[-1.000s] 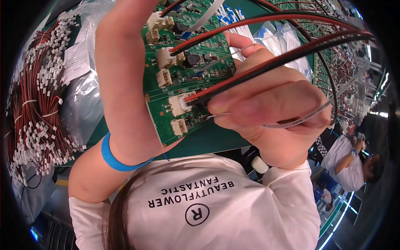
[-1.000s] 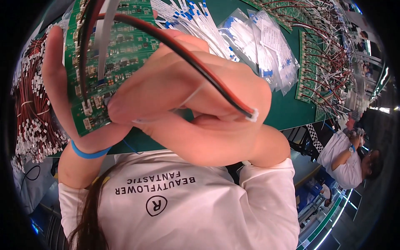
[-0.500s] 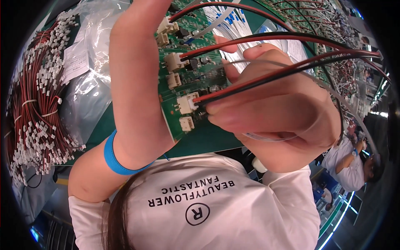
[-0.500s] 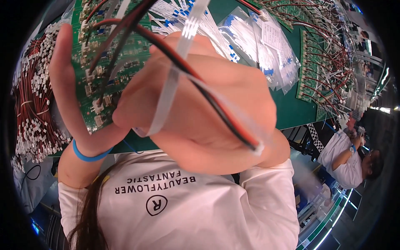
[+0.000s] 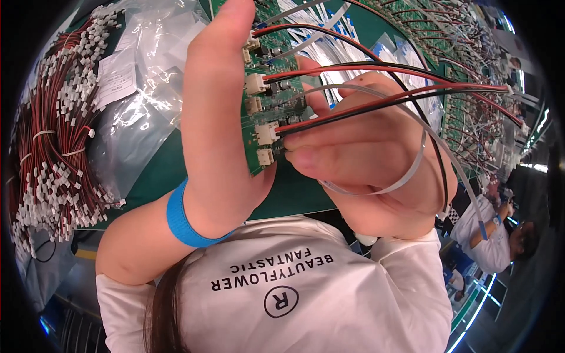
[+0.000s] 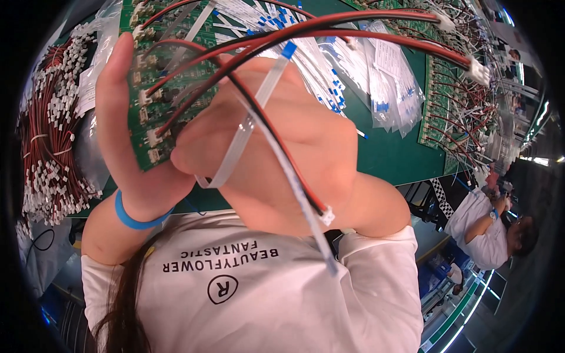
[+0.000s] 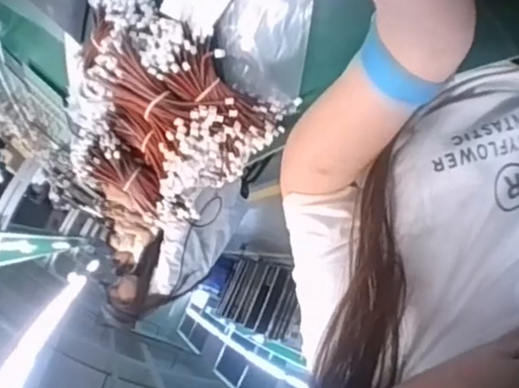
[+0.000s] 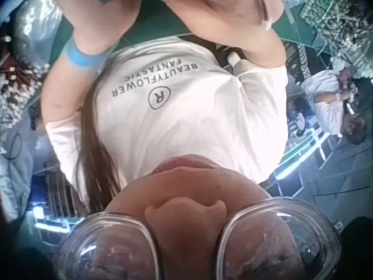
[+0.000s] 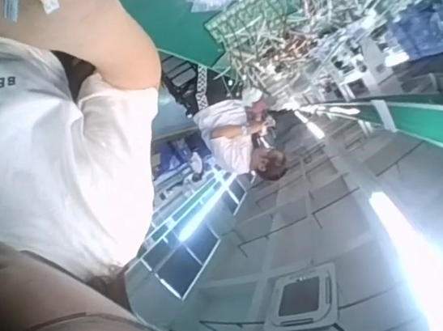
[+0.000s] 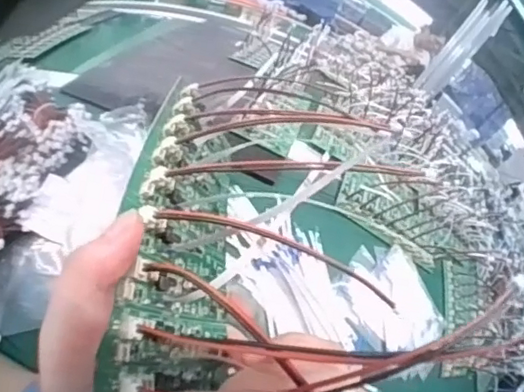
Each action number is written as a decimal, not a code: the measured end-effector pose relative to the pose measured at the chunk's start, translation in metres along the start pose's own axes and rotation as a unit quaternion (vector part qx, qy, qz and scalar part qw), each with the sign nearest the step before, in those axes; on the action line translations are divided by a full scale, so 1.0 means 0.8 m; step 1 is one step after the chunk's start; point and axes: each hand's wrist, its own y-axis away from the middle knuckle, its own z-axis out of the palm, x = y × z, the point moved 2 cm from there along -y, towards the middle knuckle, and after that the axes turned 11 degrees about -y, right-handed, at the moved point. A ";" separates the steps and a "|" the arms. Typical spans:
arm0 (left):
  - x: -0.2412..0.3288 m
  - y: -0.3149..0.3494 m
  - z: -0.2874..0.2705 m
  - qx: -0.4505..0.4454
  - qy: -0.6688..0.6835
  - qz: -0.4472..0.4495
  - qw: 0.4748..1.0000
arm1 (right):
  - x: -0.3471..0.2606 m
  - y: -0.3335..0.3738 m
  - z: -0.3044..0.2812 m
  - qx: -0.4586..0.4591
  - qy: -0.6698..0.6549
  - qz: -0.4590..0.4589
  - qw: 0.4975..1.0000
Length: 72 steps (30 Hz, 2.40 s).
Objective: The person plugs ribbon cables and wire harnesses into connectors on circuit board panels by hand, sets them down, and then connects ribbon cables to individual small circuit boards.
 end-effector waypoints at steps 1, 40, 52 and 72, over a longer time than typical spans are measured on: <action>-0.001 0.002 0.001 0.001 -0.001 0.000 1.000 | -0.002 -0.001 0.000 -0.025 0.028 0.023 0.999; -0.017 0.010 0.014 0.093 0.261 -0.115 0.954 | 0.009 -0.003 0.001 -0.011 -0.073 0.062 0.995; -0.014 0.005 0.013 0.062 0.253 -0.081 0.962 | 0.001 -0.005 0.007 -0.009 -0.007 0.069 0.998; -0.003 0.004 0.009 0.095 0.463 -0.233 0.850 | 0.005 -0.003 0.012 0.005 0.018 0.055 0.998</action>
